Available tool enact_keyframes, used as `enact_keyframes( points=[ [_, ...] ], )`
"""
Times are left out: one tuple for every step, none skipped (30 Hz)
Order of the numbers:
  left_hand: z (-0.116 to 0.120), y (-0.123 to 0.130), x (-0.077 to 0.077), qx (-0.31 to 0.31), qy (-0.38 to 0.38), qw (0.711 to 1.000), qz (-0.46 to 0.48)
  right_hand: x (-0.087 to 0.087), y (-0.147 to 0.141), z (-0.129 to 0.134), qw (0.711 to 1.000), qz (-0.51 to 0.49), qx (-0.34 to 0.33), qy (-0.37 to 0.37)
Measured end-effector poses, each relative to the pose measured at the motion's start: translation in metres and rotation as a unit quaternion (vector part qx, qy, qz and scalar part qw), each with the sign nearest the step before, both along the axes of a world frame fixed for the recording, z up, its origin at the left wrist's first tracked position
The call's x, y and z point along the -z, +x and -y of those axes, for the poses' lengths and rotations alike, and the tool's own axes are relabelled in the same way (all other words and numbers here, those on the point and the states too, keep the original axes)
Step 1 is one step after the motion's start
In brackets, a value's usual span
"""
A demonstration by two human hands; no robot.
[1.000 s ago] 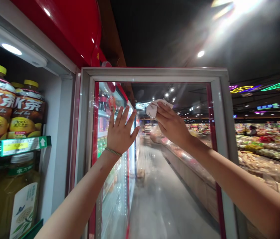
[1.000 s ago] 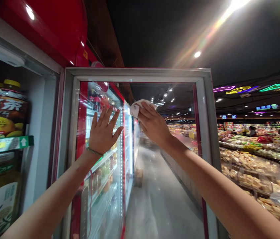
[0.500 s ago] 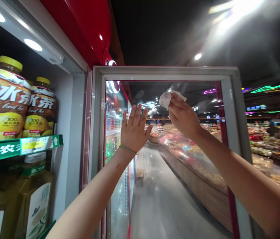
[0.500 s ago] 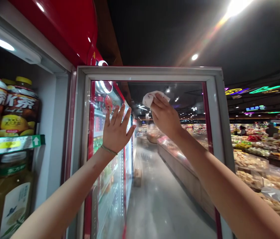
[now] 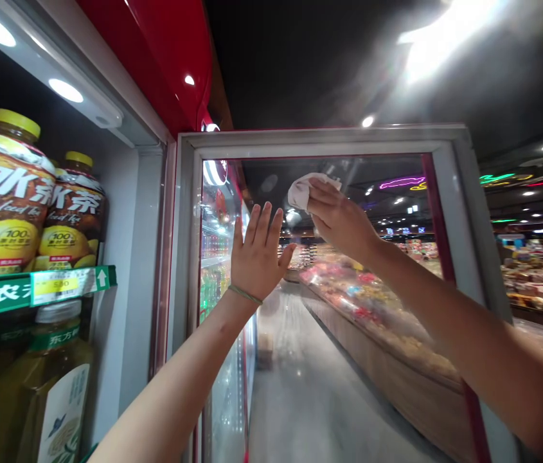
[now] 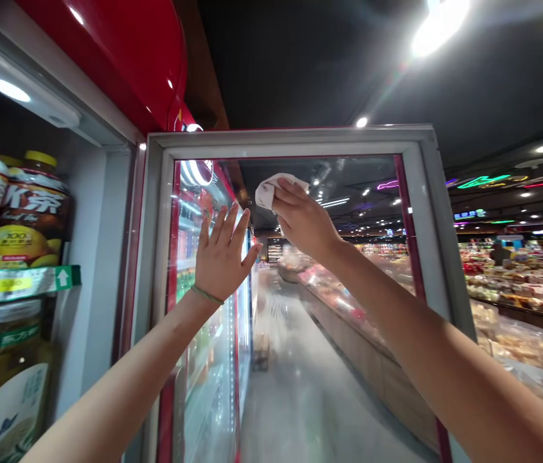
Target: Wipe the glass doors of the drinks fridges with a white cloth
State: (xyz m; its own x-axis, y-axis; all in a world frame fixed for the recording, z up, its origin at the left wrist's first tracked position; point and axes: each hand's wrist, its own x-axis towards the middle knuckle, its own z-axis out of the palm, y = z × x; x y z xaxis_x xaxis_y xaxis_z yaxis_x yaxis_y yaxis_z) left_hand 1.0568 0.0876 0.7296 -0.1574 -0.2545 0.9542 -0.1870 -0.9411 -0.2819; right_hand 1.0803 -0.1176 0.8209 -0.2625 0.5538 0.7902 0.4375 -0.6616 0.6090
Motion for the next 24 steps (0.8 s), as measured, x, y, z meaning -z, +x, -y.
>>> enact_keyframes(
  points=[
    [0.000,0.000,0.000,0.008,-0.002,1.000,0.003,0.001,-0.002,0.001,1.000,-0.001,0.006,-0.012],
    [0.000,-0.001,0.000,0.015,-0.003,1.000,0.006,0.001,-0.004,0.003,1.000,-0.001,0.011,-0.013],
    [0.000,-0.002,0.000,0.022,-0.004,1.000,0.009,0.002,-0.006,0.004,1.000,0.001,0.013,-0.004],
    [-0.001,-0.002,0.000,0.029,-0.004,0.999,0.013,0.003,-0.008,0.004,1.000,0.004,0.013,0.010],
    [-0.001,-0.004,0.000,0.036,-0.005,0.999,0.016,0.003,-0.010,0.003,1.000,0.008,0.010,0.019],
    [-0.002,-0.005,0.000,0.040,-0.006,0.999,0.017,0.004,-0.012,0.003,1.000,0.010,0.008,0.021],
    [-0.003,-0.007,0.001,0.044,-0.005,0.999,0.017,0.004,-0.013,0.002,1.000,0.011,0.008,0.010],
    [-0.004,-0.009,0.002,0.044,-0.002,0.999,0.015,0.004,-0.015,0.001,1.000,0.011,0.009,-0.007],
    [-0.006,-0.011,0.004,0.043,0.003,0.999,0.012,0.004,-0.018,0.000,1.000,0.011,0.010,-0.026],
    [-0.007,-0.012,0.006,0.040,0.010,0.999,0.010,0.004,-0.020,-0.001,0.999,0.011,0.011,-0.039],
    [-0.008,-0.014,0.008,0.036,0.019,0.999,0.010,0.002,-0.022,-0.002,0.999,0.013,0.011,-0.042],
    [-0.009,-0.015,0.010,0.031,0.025,0.999,0.014,0.001,-0.024,-0.003,0.999,0.018,0.009,-0.036],
    [-0.010,-0.015,0.012,0.028,0.029,0.999,0.020,-0.001,-0.026,-0.004,0.999,0.023,0.007,-0.025],
    [-0.011,-0.016,0.014,0.025,0.030,0.999,0.026,-0.003,-0.028,-0.005,0.999,0.028,0.006,-0.015],
    [-0.012,-0.017,0.015,0.025,0.029,0.999,0.031,-0.005,-0.029,-0.006,0.999,0.033,0.008,-0.013],
    [-0.012,-0.017,0.016,0.026,0.029,0.999,0.032,-0.007,-0.031,-0.007,0.999,0.037,0.011,-0.020],
    [-0.013,-0.018,0.016,0.030,0.028,0.999,0.030,-0.009,-0.033,-0.008,0.999,0.039,0.014,-0.031],
    [-0.013,-0.019,0.016,0.034,0.027,0.999,0.026,-0.010,-0.036,-0.009,0.998,0.041,0.018,-0.042],
    [-0.014,-0.020,0.015,0.039,0.027,0.999,0.021,-0.011,-0.038,-0.010,0.998,0.043,0.021,-0.048],
    [-0.015,-0.022,0.015,0.042,0.027,0.999,0.016,-0.013,-0.041,-0.010,0.998,0.045,0.025,-0.048],
    [-0.015,-0.024,0.014,0.043,0.027,0.999,0.013,-0.014,-0.043,-0.011,0.998,0.047,0.029,-0.041],
    [-0.016,-0.026,0.014,0.043,0.027,0.999,0.010,-0.015,-0.046,-0.011,0.998,0.049,0.033,-0.033],
    [-0.017,-0.028,0.014,0.042,0.026,0.999,0.009,-0.017,-0.049,-0.012,0.998,0.049,0.039,-0.027],
    [-0.018,-0.030,0.013,0.040,0.025,0.999,0.007,-0.018,-0.051,-0.012,0.997,0.048,0.047,-0.028]
  ],
)
